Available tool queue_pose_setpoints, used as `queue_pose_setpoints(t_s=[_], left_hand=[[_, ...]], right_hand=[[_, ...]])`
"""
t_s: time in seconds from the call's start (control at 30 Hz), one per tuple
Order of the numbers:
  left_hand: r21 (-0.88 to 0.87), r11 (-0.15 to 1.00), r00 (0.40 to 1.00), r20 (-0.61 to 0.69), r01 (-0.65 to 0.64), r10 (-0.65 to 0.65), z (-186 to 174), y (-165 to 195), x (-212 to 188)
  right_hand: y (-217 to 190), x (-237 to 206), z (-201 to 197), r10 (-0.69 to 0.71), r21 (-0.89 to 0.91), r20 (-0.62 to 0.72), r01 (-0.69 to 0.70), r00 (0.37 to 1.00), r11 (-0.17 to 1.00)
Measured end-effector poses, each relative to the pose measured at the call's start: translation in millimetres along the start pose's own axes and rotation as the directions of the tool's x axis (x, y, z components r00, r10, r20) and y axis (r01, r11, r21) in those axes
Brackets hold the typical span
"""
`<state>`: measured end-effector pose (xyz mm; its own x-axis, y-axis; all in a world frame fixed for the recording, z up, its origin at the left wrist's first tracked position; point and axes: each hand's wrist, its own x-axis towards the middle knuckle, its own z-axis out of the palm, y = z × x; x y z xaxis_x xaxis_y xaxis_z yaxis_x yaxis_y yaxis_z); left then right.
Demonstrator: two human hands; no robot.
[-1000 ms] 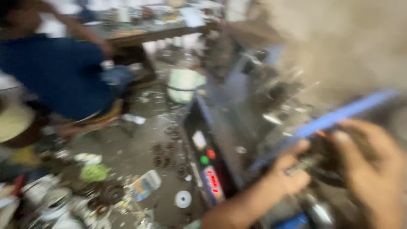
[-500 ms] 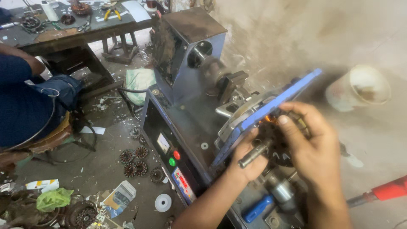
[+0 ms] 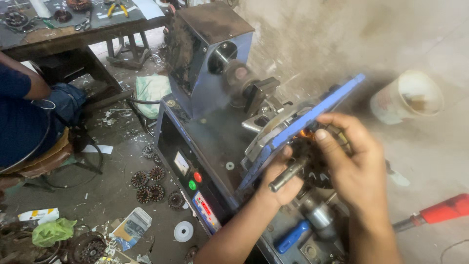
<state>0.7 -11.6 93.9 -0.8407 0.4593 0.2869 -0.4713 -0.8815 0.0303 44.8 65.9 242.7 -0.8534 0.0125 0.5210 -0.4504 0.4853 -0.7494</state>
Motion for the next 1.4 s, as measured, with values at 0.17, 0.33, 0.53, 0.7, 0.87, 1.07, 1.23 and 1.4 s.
queue_pose_setpoints(t_s=[0.17, 0.33, 0.53, 0.7, 0.87, 1.07, 1.23, 1.4], left_hand=[[0.020, 1.000, 1.000, 0.025, -0.020, 0.019, -2.2, -0.5, 1.6], [0.033, 0.998, 0.998, 0.020, -0.060, 0.059, -1.7, -1.7, 1.4], [-0.004, 0.996, 0.995, 0.027, -0.094, 0.094, 1.0, -1.7, 0.7], [0.009, 0.997, 0.997, 0.025, -0.075, 0.075, 2.1, -1.0, 1.0], [0.021, 0.998, 0.998, -0.019, -0.061, 0.062, 0.8, -2.4, 1.4], [0.001, 0.999, 0.999, -0.004, -0.046, 0.046, -0.1, -1.2, 1.3], [-0.011, 0.999, 0.999, 0.000, -0.038, 0.038, -2.8, -0.6, 1.2], [-0.032, 0.999, 0.999, -0.038, -0.038, 0.036, -9.3, -2.8, 3.6]], right_hand=[[0.4, -0.4, 0.5, 0.033, 0.002, -0.011, -0.033, 0.999, 0.999], [1.6, -0.2, 1.6, 0.035, 0.000, -0.015, -0.035, 0.999, 0.999], [1.4, 0.4, 0.5, 0.014, -0.016, -0.014, -0.015, 1.000, 1.000], [0.6, 0.0, 1.6, 0.052, -0.006, -0.026, -0.052, 0.998, 0.999], [0.6, -0.5, 1.3, 0.048, -0.014, -0.024, -0.049, 0.999, 0.999], [0.1, -1.0, 1.4, 0.058, 0.023, -0.019, -0.057, 0.998, 0.998], [0.6, -0.9, 1.9, 0.077, 0.011, -0.027, -0.077, 0.997, 0.997], [1.1, -1.4, 2.1, 0.053, 0.019, -0.021, -0.053, 0.998, 0.998]])
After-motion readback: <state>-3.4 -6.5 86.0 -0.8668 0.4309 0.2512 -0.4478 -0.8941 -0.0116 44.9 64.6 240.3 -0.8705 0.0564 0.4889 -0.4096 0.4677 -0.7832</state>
